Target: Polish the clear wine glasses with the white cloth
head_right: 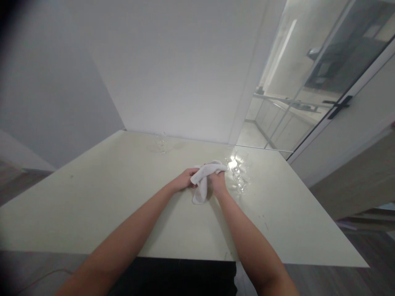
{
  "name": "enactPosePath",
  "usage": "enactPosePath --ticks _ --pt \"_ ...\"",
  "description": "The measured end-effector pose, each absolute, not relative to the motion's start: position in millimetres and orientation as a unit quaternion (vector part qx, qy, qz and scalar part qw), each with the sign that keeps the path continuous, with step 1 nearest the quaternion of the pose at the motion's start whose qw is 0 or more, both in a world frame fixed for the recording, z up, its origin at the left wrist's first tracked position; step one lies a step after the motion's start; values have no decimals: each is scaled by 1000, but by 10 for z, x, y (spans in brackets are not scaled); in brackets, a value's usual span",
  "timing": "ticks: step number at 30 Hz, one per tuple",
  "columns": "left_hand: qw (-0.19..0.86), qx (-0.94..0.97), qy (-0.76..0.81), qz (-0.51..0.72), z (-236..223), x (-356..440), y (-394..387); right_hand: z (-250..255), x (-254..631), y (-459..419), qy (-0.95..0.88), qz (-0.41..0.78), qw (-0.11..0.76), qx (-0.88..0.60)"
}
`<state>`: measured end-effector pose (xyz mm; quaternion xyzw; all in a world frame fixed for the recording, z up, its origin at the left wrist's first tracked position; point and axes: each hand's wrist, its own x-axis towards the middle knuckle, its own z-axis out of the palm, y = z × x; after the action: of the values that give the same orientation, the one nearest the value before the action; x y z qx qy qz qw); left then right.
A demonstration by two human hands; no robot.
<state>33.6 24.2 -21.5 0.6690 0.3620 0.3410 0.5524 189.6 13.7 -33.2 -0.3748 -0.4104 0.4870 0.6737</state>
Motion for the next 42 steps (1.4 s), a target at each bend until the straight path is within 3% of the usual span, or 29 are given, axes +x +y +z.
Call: enactPosePath --ticks 4,11,17,30,37,42 --pt "625 619 356 315 -213 334 226 -315 1883 122 -414 504 672 -350" --pt "529 662 345 403 -256 391 251 -272 1883 138 -418 456 688 -378" --pt "650 593 344 328 -234 360 232 -274 1887 107 -424 492 673 -354" --pt "620 614 326 364 -229 393 232 -278 1850 102 -415 438 693 -394" --pt "692 562 331 309 -249 371 231 -272 1875 75 -431 495 665 -357" --pt "591 631 343 369 -195 394 246 -285 1876 103 -436 431 686 -391"
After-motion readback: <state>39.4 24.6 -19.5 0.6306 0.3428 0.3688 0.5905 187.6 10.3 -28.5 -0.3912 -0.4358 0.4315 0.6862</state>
